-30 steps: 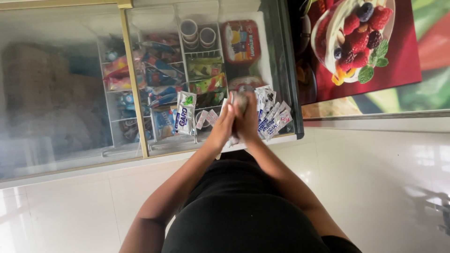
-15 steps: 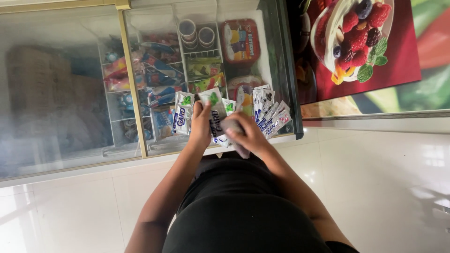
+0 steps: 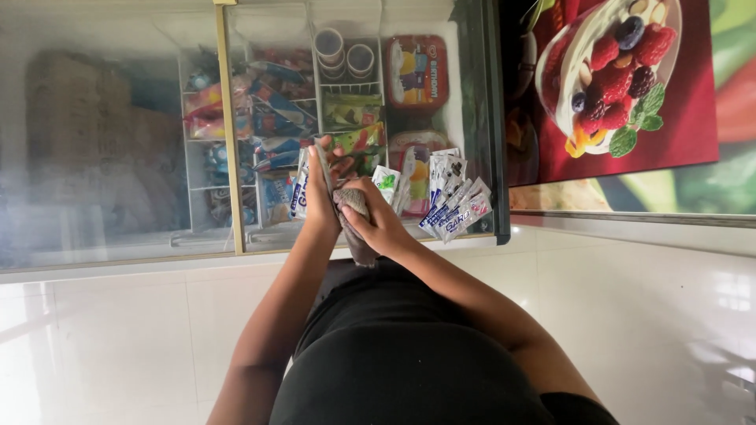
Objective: Wiping down small merchandise packets with a cloth before restocking them.
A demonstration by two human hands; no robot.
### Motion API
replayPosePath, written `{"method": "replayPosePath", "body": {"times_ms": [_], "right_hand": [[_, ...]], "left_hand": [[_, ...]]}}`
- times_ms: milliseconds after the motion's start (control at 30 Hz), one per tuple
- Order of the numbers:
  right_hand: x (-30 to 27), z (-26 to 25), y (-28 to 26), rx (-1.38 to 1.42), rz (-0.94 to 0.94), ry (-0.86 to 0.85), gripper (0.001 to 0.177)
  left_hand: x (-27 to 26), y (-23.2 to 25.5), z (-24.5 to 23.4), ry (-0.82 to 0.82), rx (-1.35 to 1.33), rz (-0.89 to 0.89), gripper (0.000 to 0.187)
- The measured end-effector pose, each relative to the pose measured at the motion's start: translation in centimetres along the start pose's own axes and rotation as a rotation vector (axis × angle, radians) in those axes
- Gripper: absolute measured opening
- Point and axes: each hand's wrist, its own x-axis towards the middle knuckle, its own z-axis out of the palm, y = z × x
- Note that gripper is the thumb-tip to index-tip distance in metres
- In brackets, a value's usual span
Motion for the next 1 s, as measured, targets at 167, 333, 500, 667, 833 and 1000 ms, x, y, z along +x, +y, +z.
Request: {"method": "replayPosePath", "body": {"times_ms": [167, 333, 500, 667, 833, 1000], "right_hand": [[3.0, -1.3, 2.4, -0.03, 0.154, 0.265, 0.024], [2.2, -1.9, 2.8, -0.147, 0.129, 0.467, 0.023], [-1.5, -1.0, 2.9, 0.072, 0.324, -0.014, 0.026], [-2.1, -7.1, 4.7, -0.068, 0.3, -0.075, 0.035], [-3.4, -11.5, 7.2, 0.039, 0.583, 0.301, 0.044], [-4.0, -10.8, 7.4, 0.065, 0.663, 0.279, 0.041]], "left_hand": [[-1.8, -5.0, -0.3, -0.137, 0.104, -0.119, 0.06], [-0.4, -6.4, -1.2, -0.165, 0.141, -0.2, 0.062], [2.8, -5.4, -4.4, 0.06, 0.253, 0.085, 0.046], [4.4, -8.3, -6.7, 0.151, 0.437, 0.094, 0.028], [4.3, -14.3, -10.3, 0.031, 0.997, 0.245, 0.03], [1.6, -11.6, -9.9, -0.007, 1.422, 0.571, 0.05]]}}
